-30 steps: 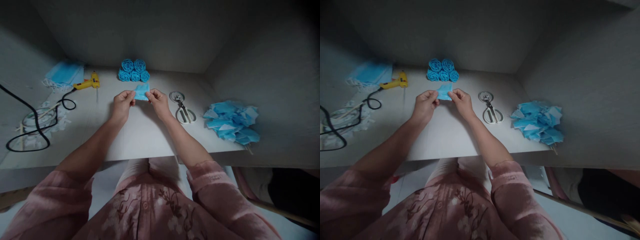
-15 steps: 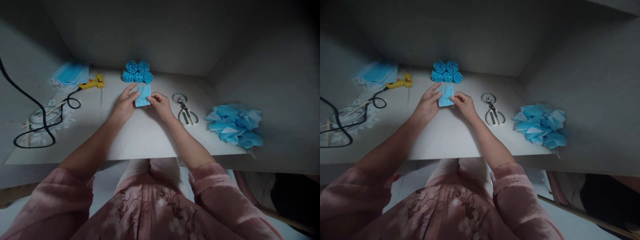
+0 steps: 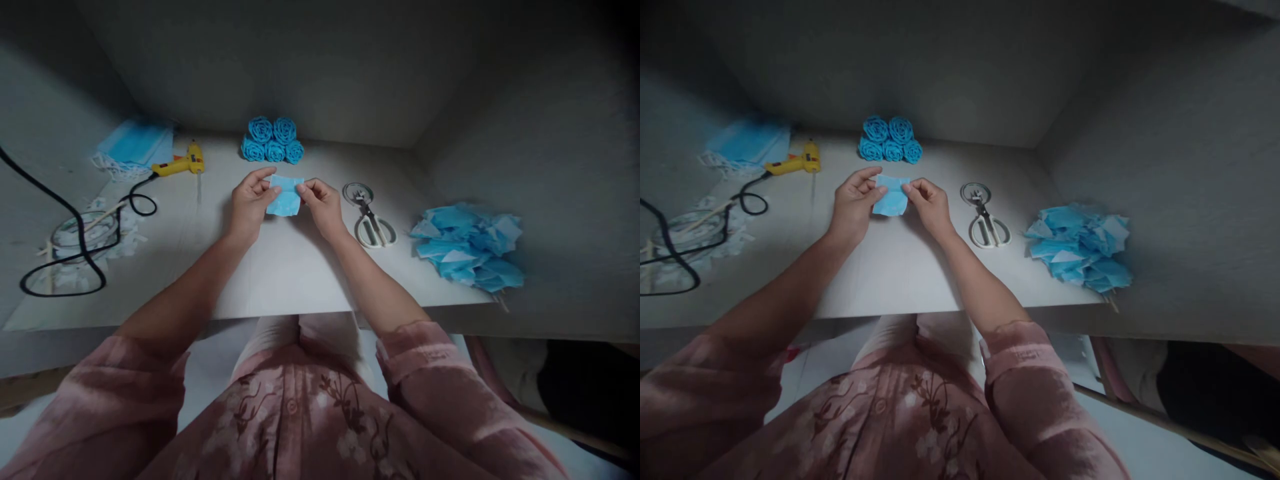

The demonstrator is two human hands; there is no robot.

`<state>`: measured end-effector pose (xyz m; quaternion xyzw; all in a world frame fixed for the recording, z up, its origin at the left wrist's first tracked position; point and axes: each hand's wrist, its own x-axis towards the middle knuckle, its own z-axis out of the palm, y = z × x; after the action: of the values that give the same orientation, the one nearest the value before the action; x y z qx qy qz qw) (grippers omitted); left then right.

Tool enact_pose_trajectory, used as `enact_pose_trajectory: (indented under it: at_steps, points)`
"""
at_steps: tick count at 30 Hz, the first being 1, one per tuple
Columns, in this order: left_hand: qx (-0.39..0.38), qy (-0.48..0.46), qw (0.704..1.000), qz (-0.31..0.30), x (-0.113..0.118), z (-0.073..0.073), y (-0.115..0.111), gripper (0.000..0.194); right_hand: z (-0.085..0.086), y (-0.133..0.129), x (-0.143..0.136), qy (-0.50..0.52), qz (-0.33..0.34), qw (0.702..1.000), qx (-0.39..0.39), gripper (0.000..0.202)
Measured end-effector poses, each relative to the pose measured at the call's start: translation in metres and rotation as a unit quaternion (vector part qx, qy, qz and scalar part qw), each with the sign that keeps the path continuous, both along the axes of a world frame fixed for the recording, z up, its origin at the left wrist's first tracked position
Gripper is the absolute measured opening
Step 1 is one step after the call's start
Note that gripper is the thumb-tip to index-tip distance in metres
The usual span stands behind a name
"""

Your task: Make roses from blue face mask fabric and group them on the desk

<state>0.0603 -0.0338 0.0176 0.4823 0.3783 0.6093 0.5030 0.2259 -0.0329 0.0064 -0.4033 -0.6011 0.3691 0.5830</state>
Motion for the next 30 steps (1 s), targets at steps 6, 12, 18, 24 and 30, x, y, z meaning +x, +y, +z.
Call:
enact_pose_trajectory:
  at_steps: [6,12,18,24,30]
  points:
    - [0.004,0.012,1.0,0.01,-0.002,-0.002,0.003,0.033,-0.003,0.0,-0.001,0.003,-0.015,1.0,0.002,0.065]
    - [0.027,0.011,0.998,0.051,-0.004,-0.002,0.005,0.031,0.001,-0.002,-0.001,0.057,0.078,0.991,-0.093,0.07]
    - [0.048,0.028,0.996,0.068,-0.002,0.0,0.003,0.029,0.008,-0.011,-0.006,0.019,0.125,0.984,-0.123,0.059]
    - [0.021,0.028,0.999,0.042,-0.012,-0.008,0.016,0.047,0.012,-0.009,-0.002,0.024,0.113,0.987,-0.109,0.06]
    - [0.181,0.051,0.982,0.031,-0.027,-0.015,0.03,0.063,0.015,-0.007,0.005,0.067,0.081,0.985,-0.137,0.062]
